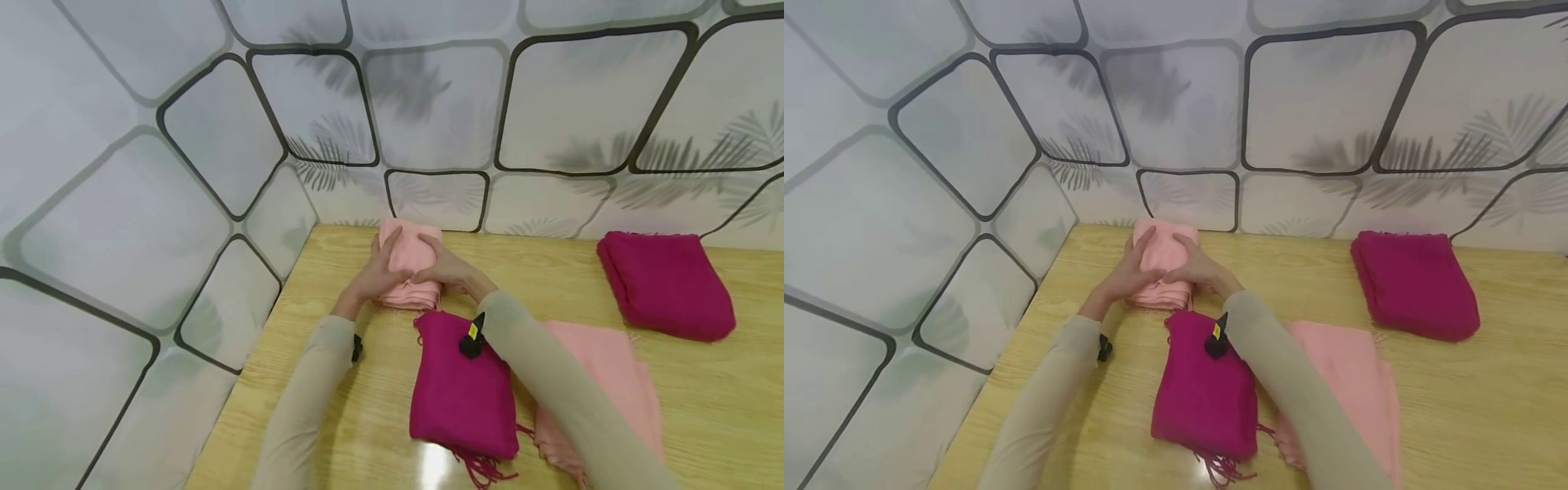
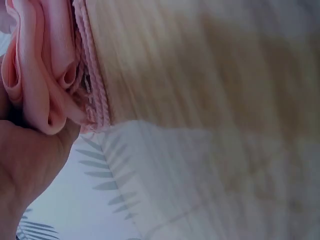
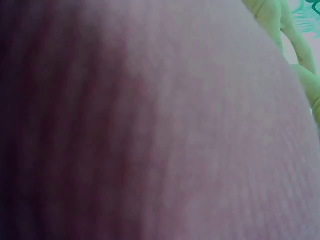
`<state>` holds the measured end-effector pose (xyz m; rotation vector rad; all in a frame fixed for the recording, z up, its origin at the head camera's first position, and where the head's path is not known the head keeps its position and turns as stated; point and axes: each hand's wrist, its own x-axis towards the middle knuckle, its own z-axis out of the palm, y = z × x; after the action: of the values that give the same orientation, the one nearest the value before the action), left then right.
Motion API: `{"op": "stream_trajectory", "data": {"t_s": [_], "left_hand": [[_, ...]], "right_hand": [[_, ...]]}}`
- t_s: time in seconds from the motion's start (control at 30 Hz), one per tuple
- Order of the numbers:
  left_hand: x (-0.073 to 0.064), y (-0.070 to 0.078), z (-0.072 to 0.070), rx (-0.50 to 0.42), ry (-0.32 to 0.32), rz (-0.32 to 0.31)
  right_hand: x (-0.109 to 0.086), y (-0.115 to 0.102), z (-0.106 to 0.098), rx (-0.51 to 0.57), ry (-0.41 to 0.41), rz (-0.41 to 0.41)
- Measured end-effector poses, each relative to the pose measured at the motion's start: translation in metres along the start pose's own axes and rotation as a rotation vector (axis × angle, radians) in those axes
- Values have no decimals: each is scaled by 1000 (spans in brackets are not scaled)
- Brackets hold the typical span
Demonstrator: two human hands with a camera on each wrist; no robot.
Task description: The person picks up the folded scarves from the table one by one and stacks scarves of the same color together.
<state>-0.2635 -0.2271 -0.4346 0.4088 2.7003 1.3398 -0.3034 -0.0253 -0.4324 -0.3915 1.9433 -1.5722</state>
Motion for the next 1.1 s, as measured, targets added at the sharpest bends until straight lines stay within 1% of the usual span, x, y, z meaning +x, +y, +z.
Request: {"op": "stream_trajectory", "data": {"t_s": [0.1,0.17,0.23,0.3,0.33,0.43,0.47,0.57,0.7,0.8,0.97,1.1], "left_hand": [[0,4,2,61,46,56],[0,5,2,108,59,95],[0,4,1,131,53,142],[-2,1,-1,110,26,177],[-2,-2,-2,91,2,183],[-4,-8,-5,9,-75,171],[-5,-9,-6,-12,-99,157],[-5,-11,-7,-32,-141,140],[-5,-8,-7,-57,-148,122],[-5,-6,-7,-93,-143,104],[-4,-5,-6,-131,-139,117],[-4,-5,-4,-145,-143,106]], "right_hand": [[1,0,0,6,15,-3],[2,0,0,17,17,-7],[3,1,1,18,16,-13],[3,2,1,5,8,-19],[3,2,1,-2,3,-22],[2,2,2,-44,-13,-23],[2,2,2,-55,-18,-24],[1,2,1,-82,-22,-24],[-2,2,0,-94,-16,-25],[-3,1,0,-69,-16,-22],[-1,4,0,-27,11,-15],[1,8,0,0,32,-18]]}}
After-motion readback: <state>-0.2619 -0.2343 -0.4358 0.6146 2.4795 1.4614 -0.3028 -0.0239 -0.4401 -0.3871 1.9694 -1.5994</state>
